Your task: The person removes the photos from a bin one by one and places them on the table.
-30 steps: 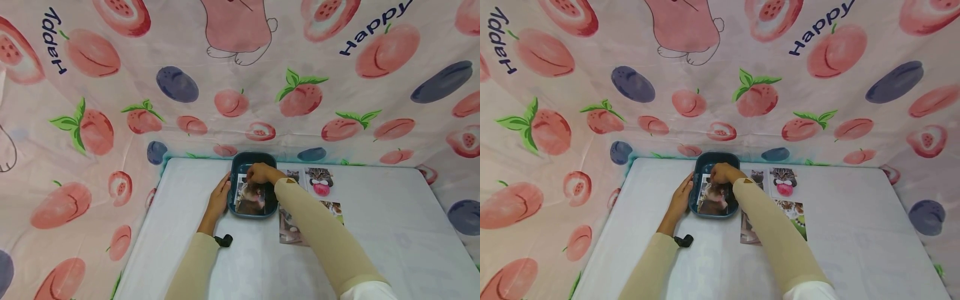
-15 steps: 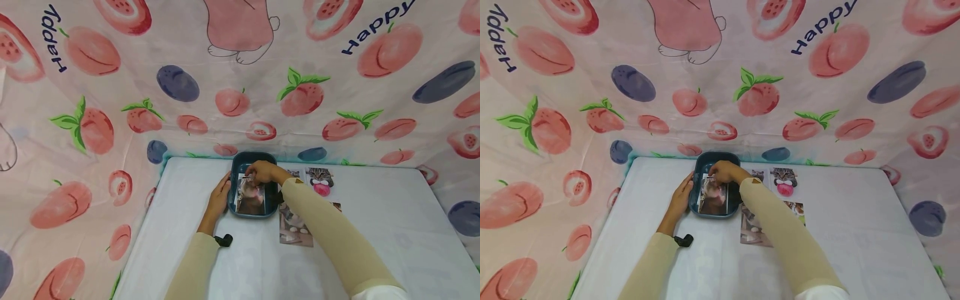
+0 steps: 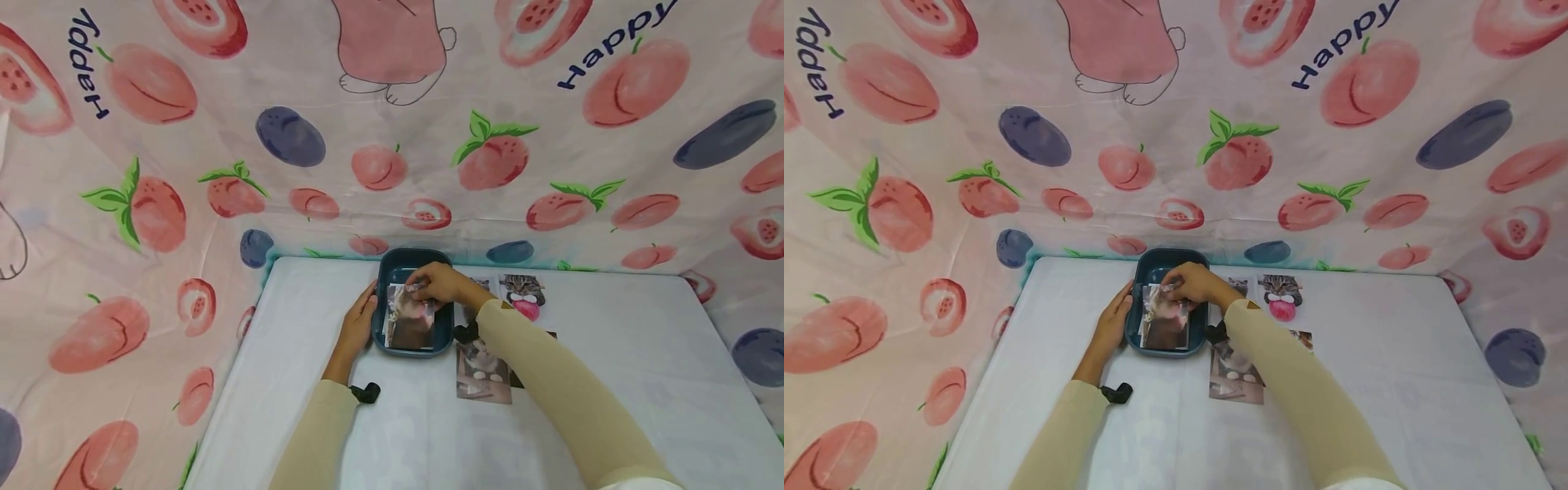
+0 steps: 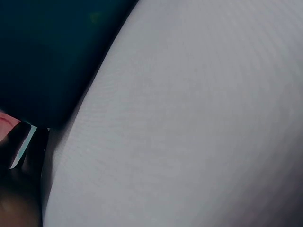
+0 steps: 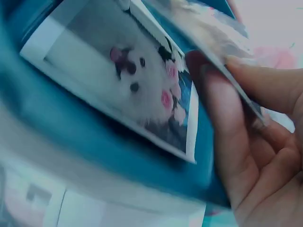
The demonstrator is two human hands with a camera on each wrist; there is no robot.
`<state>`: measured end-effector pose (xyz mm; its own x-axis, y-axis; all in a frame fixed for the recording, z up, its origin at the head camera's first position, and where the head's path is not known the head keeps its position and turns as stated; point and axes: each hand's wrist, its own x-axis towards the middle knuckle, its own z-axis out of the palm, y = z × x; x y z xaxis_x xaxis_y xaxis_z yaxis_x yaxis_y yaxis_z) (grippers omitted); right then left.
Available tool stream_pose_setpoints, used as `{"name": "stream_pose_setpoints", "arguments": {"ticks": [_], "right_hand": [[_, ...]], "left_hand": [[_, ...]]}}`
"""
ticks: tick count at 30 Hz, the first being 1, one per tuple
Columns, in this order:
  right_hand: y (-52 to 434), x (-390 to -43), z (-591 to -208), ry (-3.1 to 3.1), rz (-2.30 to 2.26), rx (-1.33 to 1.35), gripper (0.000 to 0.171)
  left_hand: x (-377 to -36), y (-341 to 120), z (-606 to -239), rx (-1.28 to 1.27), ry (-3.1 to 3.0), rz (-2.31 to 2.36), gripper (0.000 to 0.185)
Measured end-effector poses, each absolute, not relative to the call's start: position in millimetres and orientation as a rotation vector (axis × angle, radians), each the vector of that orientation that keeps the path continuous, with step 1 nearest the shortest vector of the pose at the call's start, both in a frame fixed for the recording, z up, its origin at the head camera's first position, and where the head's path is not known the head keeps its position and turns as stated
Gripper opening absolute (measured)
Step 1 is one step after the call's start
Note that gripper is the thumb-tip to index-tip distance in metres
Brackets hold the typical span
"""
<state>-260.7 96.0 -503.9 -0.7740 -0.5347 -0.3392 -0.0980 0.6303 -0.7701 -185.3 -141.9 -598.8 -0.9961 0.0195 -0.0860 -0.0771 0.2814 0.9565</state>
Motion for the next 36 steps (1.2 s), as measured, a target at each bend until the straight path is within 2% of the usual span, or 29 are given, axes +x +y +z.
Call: {"name": "stream_pose_setpoints", "arguments": {"ticks": [9, 20, 36], "right_hand": [[146.3, -262.1, -492.7, 2.381, -1.188, -0.454, 0.032], [234.3, -249.4, -477.1, 2.402, -1.306, -0.377, 0.04], [355.8, -201.1, -503.0, 2.456, -1.115, -0.25, 0.044]], "left_hand": [[-186.3, -141.1, -598.3, -0.077, 2.478, 1.802, 0.045], [-184.4, -140.3, -597.0, -0.101, 2.452, 1.81, 0.047], [-183.2, -139.3, -594.3, -0.088, 2.424, 1.828, 0.05]]}}
